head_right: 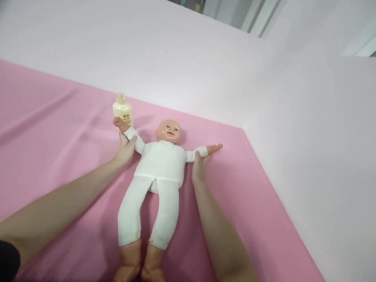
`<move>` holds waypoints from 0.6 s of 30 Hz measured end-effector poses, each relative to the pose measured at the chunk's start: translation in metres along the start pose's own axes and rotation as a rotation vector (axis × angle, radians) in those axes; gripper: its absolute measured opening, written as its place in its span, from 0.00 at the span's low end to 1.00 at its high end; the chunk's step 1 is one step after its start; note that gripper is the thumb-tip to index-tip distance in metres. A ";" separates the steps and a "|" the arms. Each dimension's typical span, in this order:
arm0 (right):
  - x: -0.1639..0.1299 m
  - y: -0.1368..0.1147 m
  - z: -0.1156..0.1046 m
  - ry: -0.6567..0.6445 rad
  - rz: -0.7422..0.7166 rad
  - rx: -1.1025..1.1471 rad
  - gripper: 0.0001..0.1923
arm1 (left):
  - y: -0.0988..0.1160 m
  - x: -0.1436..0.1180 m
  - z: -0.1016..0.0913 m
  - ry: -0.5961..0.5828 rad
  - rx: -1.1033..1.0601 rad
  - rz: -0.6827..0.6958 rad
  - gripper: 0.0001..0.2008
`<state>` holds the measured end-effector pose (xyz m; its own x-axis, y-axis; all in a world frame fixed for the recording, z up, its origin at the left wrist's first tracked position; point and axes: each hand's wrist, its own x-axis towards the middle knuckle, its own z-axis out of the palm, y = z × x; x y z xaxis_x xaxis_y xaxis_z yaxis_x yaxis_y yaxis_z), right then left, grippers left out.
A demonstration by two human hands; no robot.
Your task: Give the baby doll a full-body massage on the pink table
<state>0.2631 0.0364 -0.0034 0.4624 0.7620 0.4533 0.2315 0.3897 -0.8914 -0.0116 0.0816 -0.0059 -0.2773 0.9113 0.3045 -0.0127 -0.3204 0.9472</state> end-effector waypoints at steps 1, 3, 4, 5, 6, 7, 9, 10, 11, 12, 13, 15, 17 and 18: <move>-0.001 -0.004 0.000 -0.023 -0.027 0.004 0.42 | 0.000 -0.001 0.000 -0.034 0.033 0.038 0.30; -0.004 -0.010 0.002 -0.098 -0.046 0.001 0.39 | 0.002 -0.003 0.000 -0.140 0.115 0.142 0.31; -0.005 -0.012 0.003 -0.144 -0.037 -0.010 0.37 | 0.003 -0.005 0.001 -0.205 0.163 0.198 0.32; -0.006 -0.012 0.004 -0.184 -0.025 -0.029 0.35 | 0.004 -0.006 0.001 -0.269 0.216 0.253 0.31; -0.007 -0.011 0.004 -0.217 -0.021 -0.056 0.33 | 0.005 -0.008 0.002 -0.324 0.275 0.304 0.30; -0.008 -0.010 0.005 -0.244 -0.036 -0.091 0.31 | 0.006 -0.009 0.002 -0.372 0.339 0.348 0.29; -0.010 -0.008 0.006 -0.305 -0.127 -0.169 0.29 | 0.008 -0.011 0.004 -0.440 0.459 0.416 0.27; -0.010 -0.007 0.006 -0.338 -0.183 -0.206 0.29 | 0.009 -0.011 0.005 -0.463 0.501 0.438 0.27; -0.011 -0.007 0.007 -0.372 -0.231 -0.237 0.29 | 0.010 -0.012 0.005 -0.481 0.529 0.453 0.28; -0.011 -0.007 0.007 -0.393 -0.262 -0.259 0.29 | 0.010 -0.012 0.006 -0.489 0.543 0.460 0.28; -0.011 -0.007 0.007 -0.391 -0.273 -0.268 0.29 | 0.011 -0.012 0.006 -0.481 0.545 0.461 0.28; -0.012 -0.009 0.007 -0.338 -0.253 -0.242 0.30 | 0.011 -0.012 0.006 -0.417 0.509 0.449 0.27; -0.012 -0.011 0.007 -0.252 -0.230 -0.183 0.32 | 0.011 -0.011 0.004 -0.309 0.419 0.411 0.29; -0.011 -0.011 0.006 -0.208 -0.223 -0.156 0.34 | 0.011 -0.010 0.003 -0.264 0.364 0.385 0.31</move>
<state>0.2499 0.0268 0.0014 0.2050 0.7621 0.6141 0.4431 0.4872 -0.7525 -0.0059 0.0701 0.0015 0.0521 0.7957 0.6034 0.3850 -0.5735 0.7231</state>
